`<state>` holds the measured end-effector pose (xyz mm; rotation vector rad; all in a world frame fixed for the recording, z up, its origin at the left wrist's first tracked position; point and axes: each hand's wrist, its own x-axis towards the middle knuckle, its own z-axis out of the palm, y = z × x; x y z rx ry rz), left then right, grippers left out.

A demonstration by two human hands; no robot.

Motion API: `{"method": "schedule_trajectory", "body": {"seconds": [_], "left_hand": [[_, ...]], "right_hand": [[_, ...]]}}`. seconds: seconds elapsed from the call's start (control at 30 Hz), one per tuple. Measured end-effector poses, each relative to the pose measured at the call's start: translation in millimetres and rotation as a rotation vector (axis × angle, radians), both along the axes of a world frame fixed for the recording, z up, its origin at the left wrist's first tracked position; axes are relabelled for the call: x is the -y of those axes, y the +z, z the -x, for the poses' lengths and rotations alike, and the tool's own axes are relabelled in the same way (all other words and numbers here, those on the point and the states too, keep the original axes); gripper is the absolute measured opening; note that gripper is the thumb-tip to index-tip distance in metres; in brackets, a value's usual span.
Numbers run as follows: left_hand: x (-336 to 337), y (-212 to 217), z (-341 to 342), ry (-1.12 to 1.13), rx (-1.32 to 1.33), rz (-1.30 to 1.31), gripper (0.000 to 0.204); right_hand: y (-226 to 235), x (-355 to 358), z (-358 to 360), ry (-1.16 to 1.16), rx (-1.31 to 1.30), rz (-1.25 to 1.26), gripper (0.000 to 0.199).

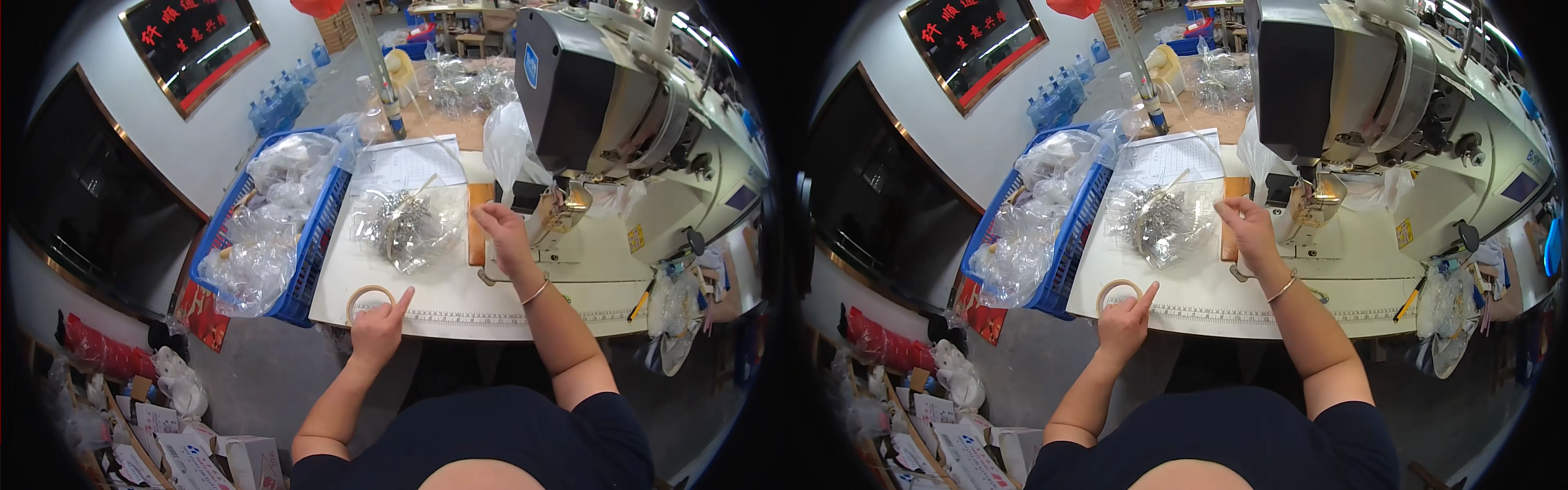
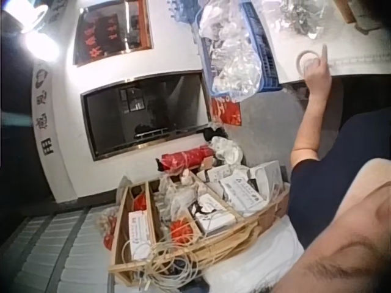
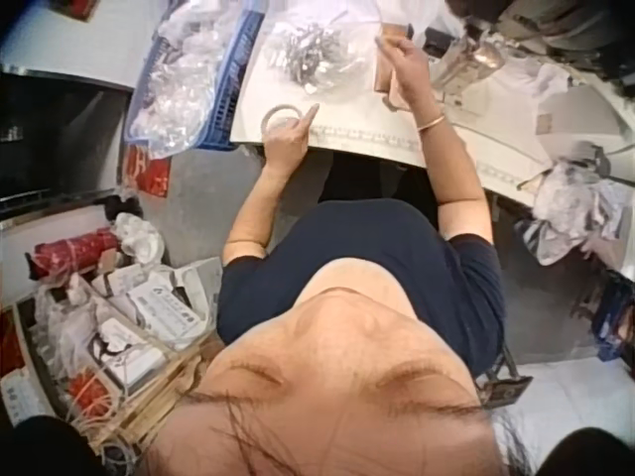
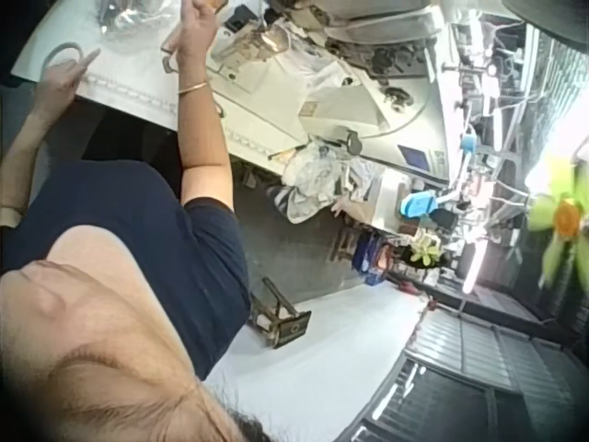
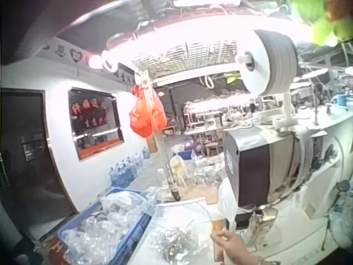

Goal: The person operates a sewing machine to stitch a small, silver, star-shaped decoration. They handle the item with both hands, positioning it under the needle, sewing, and then trimming the thread with scissors. The person then places the finished item into a plastic bag and handles a roll of tape.

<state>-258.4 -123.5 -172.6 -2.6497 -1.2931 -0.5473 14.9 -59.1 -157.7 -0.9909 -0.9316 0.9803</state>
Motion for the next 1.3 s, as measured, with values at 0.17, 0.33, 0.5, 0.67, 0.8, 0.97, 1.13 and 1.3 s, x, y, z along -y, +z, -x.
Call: {"method": "schedule_trajectory", "body": {"seconds": [0.17,0.33,0.5,0.67,0.8,0.97,1.13,1.3], "left_hand": [[-22.3,-8.9,-12.1,0.089,0.236,-0.070,0.038],[-67.9,-6.4,-73.8,0.006,1.418,1.065,0.038],[-98.2,-14.3,-100.7,0.046,1.863,1.301,0.036],[-100.3,-26.9,-97.0,0.007,1.872,1.309,0.031],[-101.7,-24.3,-93.6,-0.010,1.885,1.357,0.028],[-100.8,-23.5,-93.0,-0.008,1.895,1.361,0.023],[-97.8,-18.6,-97.2,-0.006,1.870,1.299,0.024],[-100.7,-19.3,-94.9,0.067,1.859,1.317,0.023]], "right_hand": [[6.5,-28.6,-4.4,0.277,-0.026,0.141,0.024],[-5.3,-47.4,15.0,0.323,-0.090,0.319,0.032],[-8.2,-53.3,21.4,0.321,-0.034,0.168,0.034],[-3.9,-45.5,22.4,0.384,-0.045,0.162,0.054],[-9.1,-40.0,26.7,0.391,-0.001,0.142,0.071],[-23.8,-40.4,35.8,0.275,0.082,0.051,0.068],[-38.2,-37.3,41.0,-0.022,0.447,-0.150,0.063],[-28.0,-25.1,29.0,-0.198,0.849,-0.447,0.037]]}}
